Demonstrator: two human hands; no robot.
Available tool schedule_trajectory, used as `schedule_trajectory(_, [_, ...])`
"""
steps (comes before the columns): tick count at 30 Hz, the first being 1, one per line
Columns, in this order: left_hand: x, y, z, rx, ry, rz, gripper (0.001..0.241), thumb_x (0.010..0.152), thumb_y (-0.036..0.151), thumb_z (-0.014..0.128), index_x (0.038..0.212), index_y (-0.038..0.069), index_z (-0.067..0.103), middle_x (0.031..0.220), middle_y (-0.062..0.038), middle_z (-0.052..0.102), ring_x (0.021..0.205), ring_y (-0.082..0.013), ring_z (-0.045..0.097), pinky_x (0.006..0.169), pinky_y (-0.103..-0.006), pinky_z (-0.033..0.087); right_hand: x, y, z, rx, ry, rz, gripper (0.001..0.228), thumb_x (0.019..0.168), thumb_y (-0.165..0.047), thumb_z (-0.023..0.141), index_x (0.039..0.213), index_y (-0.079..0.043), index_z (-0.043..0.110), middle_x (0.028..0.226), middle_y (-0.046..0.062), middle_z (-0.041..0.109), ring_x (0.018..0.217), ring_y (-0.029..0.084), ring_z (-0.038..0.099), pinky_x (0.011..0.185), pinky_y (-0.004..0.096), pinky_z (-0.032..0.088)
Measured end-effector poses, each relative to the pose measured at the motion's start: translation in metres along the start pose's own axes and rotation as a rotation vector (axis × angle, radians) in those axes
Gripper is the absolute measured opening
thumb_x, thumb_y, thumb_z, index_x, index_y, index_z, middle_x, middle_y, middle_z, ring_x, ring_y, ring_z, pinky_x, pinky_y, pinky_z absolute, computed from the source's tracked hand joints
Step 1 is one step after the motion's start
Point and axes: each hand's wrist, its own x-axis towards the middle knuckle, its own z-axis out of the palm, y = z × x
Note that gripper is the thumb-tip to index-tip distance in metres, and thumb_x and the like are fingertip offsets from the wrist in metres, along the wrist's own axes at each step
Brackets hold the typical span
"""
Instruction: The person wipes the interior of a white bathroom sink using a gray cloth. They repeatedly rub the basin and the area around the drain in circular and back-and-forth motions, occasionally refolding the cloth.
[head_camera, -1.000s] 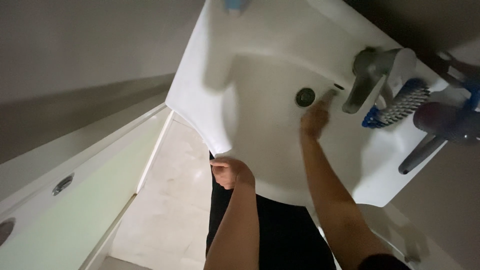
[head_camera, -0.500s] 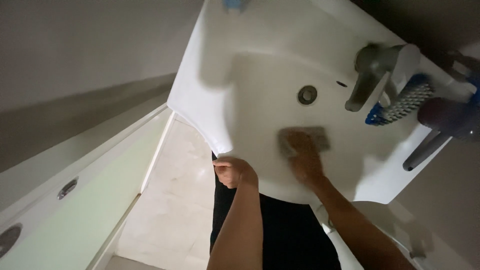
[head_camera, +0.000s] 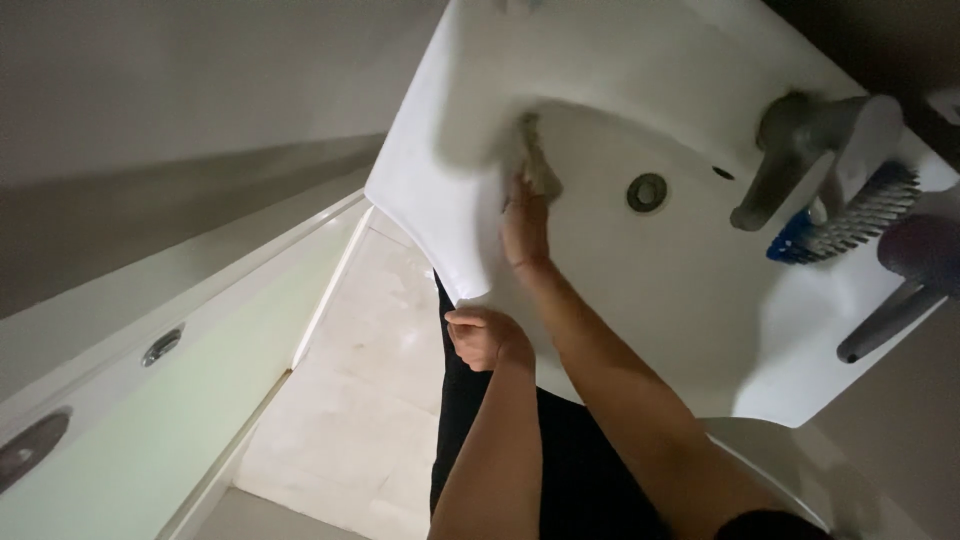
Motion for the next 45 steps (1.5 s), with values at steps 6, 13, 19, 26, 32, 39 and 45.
schedule_trajectory(6, [-0.008,0.006,-0.011,0.168,-0.026,0.068,0.058,0.11,0.031,0.037,0.062,0.006,0.058,0.067,-0.001,0.064,0.069,-0.0192,0.07,0.074,-0.0329,0.059,-0.062,0.014,-0.06,-0.293,-0.816,0.119,0.056,0.097,-0.022,0.063,0.149,-0.012,0.045,0.124,0.018,0.066,0.099,0.03,0.062,0.087,0.047,0.051])
schedule_trajectory(13, [-0.004,-0.005,0.002,0.163,0.067,0.103,0.043,0.103,0.034,0.048,0.065,0.014,0.054,0.063,-0.004,0.063,0.064,-0.0305,0.071,0.058,-0.0457,0.058,-0.029,0.094,-0.155,-0.604,-0.517,0.304,0.029,0.09,-0.026,0.069,0.113,-0.009,0.076,0.125,0.014,0.073,0.122,0.034,0.064,0.114,0.046,0.041])
schedule_trajectory(19, [0.001,-0.017,0.013,0.161,0.072,0.064,0.041,0.104,0.039,0.046,0.07,0.02,0.061,0.064,-0.002,0.067,0.066,-0.0287,0.073,0.059,-0.0424,0.059,0.013,-0.042,-0.196,-1.009,-0.541,0.204,0.044,0.101,-0.038,0.056,0.134,-0.011,0.064,0.135,0.017,0.065,0.13,0.038,0.057,0.116,0.053,0.037])
schedule_trajectory(26, [0.004,-0.028,0.024,0.089,-0.031,-0.041,0.053,0.107,0.05,0.035,0.073,0.02,0.063,0.066,-0.006,0.069,0.069,-0.0317,0.075,0.06,-0.0428,0.059,-0.028,0.075,-0.263,-1.399,-0.242,0.207,0.057,0.105,-0.035,0.054,0.151,-0.004,0.048,0.149,0.025,0.052,0.139,0.043,0.045,0.12,0.056,0.018])
schedule_trajectory(32, [0.009,-0.033,0.032,0.107,-0.016,-0.014,0.053,0.106,0.047,0.035,0.066,0.02,0.057,0.06,-0.003,0.066,0.062,-0.0278,0.073,0.057,-0.0393,0.057,0.026,0.193,-0.199,-0.777,0.217,0.28,0.054,0.105,-0.015,0.051,0.153,0.003,0.033,0.151,0.022,0.044,0.132,0.035,0.05,0.111,0.045,0.038])
schedule_trajectory(39, [-0.005,-0.008,0.001,0.1,-0.051,0.125,0.048,0.105,0.041,0.039,0.069,0.016,0.058,0.061,-0.008,0.065,0.065,-0.0333,0.072,0.058,-0.048,0.056,0.031,0.02,-0.18,-0.811,-0.011,0.242,0.035,0.105,-0.025,0.051,0.134,-0.006,0.044,0.135,0.016,0.049,0.127,0.031,0.05,0.112,0.048,0.034])
schedule_trajectory(45, [-0.012,0.011,-0.03,0.13,-0.174,0.15,0.046,0.106,0.042,0.036,0.074,0.015,0.057,0.068,-0.006,0.069,0.072,-0.0287,0.075,0.063,-0.0465,0.059,0.022,0.022,-0.292,-1.374,-0.505,0.245,0.036,0.1,-0.043,0.057,0.094,-0.012,0.074,0.088,0.01,0.077,0.086,0.03,0.076,0.084,0.048,0.056])
